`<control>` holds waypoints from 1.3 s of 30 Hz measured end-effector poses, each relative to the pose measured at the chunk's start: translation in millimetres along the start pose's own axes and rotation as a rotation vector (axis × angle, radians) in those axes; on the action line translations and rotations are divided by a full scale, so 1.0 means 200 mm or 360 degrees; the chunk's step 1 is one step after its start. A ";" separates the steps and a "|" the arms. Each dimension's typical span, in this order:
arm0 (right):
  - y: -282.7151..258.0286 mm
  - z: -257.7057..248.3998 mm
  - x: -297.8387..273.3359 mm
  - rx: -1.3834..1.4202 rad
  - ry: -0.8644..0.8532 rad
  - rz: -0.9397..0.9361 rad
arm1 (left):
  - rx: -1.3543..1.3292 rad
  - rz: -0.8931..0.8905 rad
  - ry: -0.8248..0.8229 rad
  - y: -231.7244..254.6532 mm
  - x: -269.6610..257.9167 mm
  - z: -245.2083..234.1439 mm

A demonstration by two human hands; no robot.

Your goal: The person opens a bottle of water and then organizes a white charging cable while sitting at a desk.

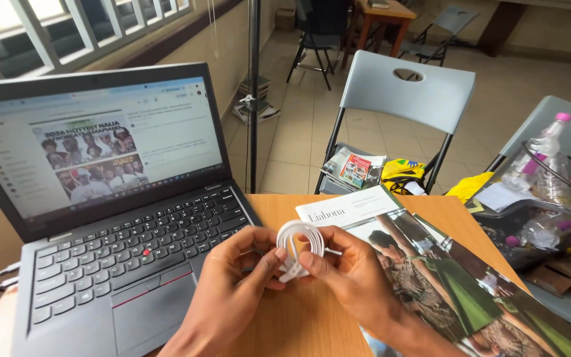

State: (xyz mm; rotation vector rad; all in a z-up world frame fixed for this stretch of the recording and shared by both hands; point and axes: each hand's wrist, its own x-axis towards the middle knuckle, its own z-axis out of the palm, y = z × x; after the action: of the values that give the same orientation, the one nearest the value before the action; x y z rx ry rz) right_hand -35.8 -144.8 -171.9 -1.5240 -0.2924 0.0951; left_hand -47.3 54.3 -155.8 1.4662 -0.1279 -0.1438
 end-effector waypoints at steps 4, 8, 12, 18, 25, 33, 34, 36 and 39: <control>0.04 -0.03 -0.03 0.0113 -0.0042 0.0011 | -0.0024 0.0001 -0.0062 -0.05 -0.02 -0.01; 0.07 -0.05 -0.05 0.0016 -0.0100 -0.0141 | -0.0177 0.0056 -0.0182 -0.11 -0.04 -0.02; 0.04 -0.04 -0.06 0.0102 -0.0097 -0.0059 | -0.0338 0.0069 -0.0234 -0.16 -0.08 0.00; 0.04 -0.05 -0.09 -0.0159 -0.0075 -0.0136 | -0.0453 -0.0011 -0.0431 -0.16 -0.08 0.00; 0.00 -0.05 -0.08 0.0207 -0.0101 -0.0066 | -0.0447 0.0068 -0.0236 -0.22 -0.05 0.02; -0.02 -0.05 -0.06 0.0112 -0.0044 0.0171 | -0.0242 0.0462 0.0142 -0.24 -0.05 -0.01; -0.01 -0.04 -0.04 0.0126 -0.0051 0.0162 | -0.0225 0.0467 0.0147 -0.25 -0.05 -0.03; -0.01 -0.05 -0.04 0.0215 -0.0014 0.0197 | -0.0220 0.0401 0.0142 -0.27 -0.04 -0.04; 0.06 -0.09 -0.05 0.0263 -0.0054 -0.0011 | -0.0341 0.0376 0.0140 -0.33 -0.02 -0.03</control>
State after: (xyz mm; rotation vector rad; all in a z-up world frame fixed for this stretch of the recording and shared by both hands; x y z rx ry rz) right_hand -39.1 -163.2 -185.3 -1.3587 -0.3092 0.1364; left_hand -51.6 55.3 -222.8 1.2314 -0.2067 0.0966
